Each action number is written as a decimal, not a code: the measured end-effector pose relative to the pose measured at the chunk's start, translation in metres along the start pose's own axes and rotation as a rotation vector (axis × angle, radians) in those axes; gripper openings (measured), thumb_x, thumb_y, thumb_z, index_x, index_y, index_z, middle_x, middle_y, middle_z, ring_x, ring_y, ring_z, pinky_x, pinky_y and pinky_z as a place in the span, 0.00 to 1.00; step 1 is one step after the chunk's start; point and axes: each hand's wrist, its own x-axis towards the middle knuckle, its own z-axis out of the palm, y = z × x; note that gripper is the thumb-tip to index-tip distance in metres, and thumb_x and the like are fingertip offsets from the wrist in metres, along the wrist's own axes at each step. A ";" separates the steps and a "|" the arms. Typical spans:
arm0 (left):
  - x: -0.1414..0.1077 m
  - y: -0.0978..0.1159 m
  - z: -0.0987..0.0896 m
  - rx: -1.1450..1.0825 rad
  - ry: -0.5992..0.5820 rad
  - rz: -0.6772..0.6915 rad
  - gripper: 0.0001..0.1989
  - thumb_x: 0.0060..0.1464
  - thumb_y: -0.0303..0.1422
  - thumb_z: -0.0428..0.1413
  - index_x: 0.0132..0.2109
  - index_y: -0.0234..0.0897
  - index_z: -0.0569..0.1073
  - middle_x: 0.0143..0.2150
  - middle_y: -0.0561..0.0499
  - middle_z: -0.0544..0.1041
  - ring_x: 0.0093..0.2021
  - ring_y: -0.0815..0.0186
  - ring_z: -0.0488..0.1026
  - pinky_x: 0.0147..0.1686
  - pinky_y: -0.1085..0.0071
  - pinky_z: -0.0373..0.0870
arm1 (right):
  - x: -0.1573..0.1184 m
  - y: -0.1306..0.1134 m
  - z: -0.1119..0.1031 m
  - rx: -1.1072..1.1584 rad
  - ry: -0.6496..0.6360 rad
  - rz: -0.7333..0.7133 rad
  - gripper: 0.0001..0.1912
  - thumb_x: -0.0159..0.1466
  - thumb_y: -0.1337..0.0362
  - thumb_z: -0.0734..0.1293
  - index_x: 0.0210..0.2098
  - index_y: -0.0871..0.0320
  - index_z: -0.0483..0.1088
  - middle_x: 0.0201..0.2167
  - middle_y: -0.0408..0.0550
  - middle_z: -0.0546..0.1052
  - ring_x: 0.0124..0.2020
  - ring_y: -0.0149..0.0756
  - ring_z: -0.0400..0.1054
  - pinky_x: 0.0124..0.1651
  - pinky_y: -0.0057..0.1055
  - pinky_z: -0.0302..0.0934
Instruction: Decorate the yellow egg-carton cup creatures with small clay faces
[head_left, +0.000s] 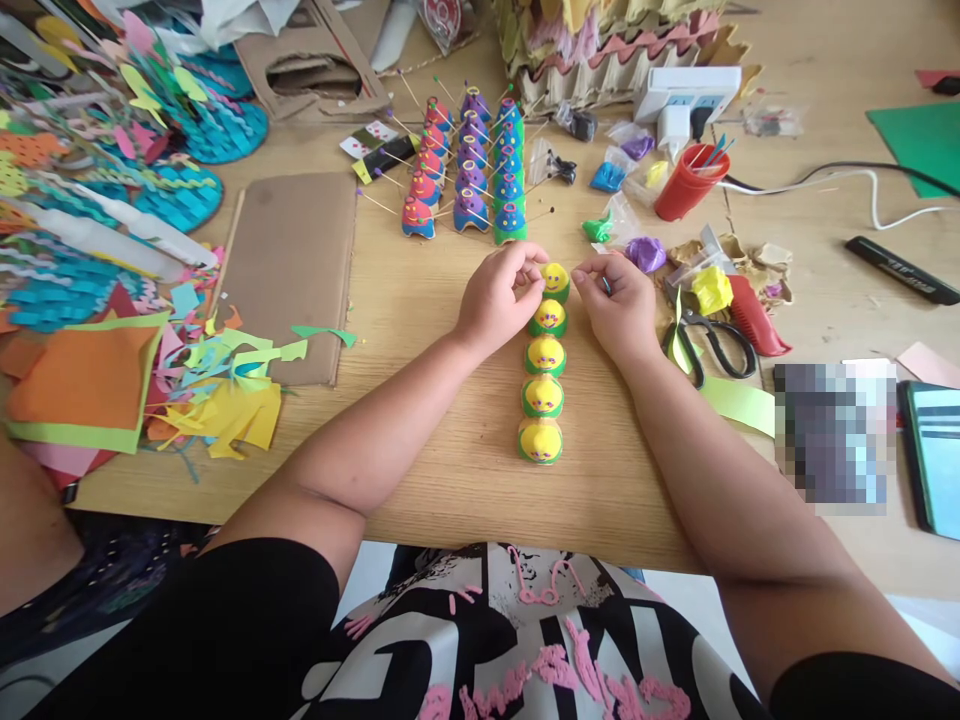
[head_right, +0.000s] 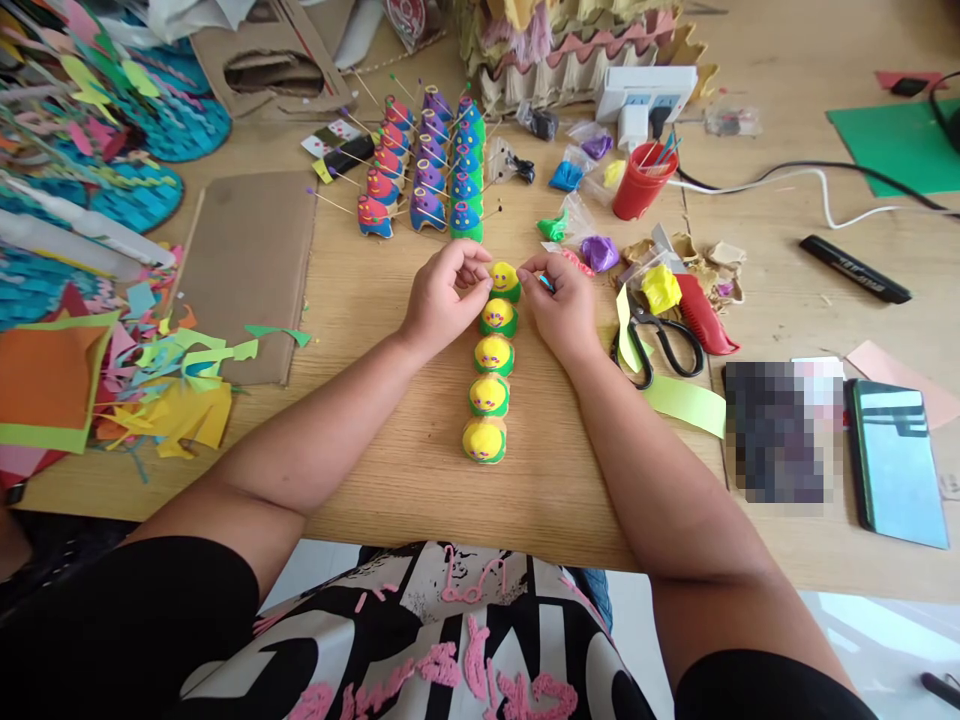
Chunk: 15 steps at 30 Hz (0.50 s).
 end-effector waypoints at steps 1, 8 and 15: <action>0.000 0.000 0.000 -0.001 -0.001 -0.001 0.11 0.62 0.27 0.59 0.51 0.41 0.73 0.41 0.51 0.81 0.46 0.63 0.79 0.54 0.65 0.75 | 0.000 0.000 0.000 -0.002 -0.003 -0.001 0.09 0.69 0.56 0.72 0.35 0.53 0.75 0.29 0.43 0.73 0.33 0.35 0.65 0.42 0.39 0.66; 0.000 -0.002 0.002 -0.080 0.025 -0.037 0.11 0.61 0.28 0.60 0.51 0.41 0.73 0.40 0.52 0.81 0.42 0.66 0.79 0.48 0.67 0.76 | 0.001 -0.001 0.001 -0.003 0.013 -0.011 0.09 0.69 0.57 0.71 0.34 0.53 0.74 0.27 0.42 0.72 0.32 0.35 0.65 0.50 0.43 0.68; 0.004 -0.015 0.004 -0.142 0.088 -0.170 0.12 0.61 0.24 0.57 0.50 0.40 0.73 0.41 0.52 0.81 0.40 0.69 0.78 0.43 0.72 0.74 | -0.001 -0.006 -0.002 -0.010 -0.019 0.023 0.11 0.69 0.55 0.71 0.34 0.54 0.74 0.27 0.42 0.72 0.31 0.34 0.63 0.41 0.37 0.64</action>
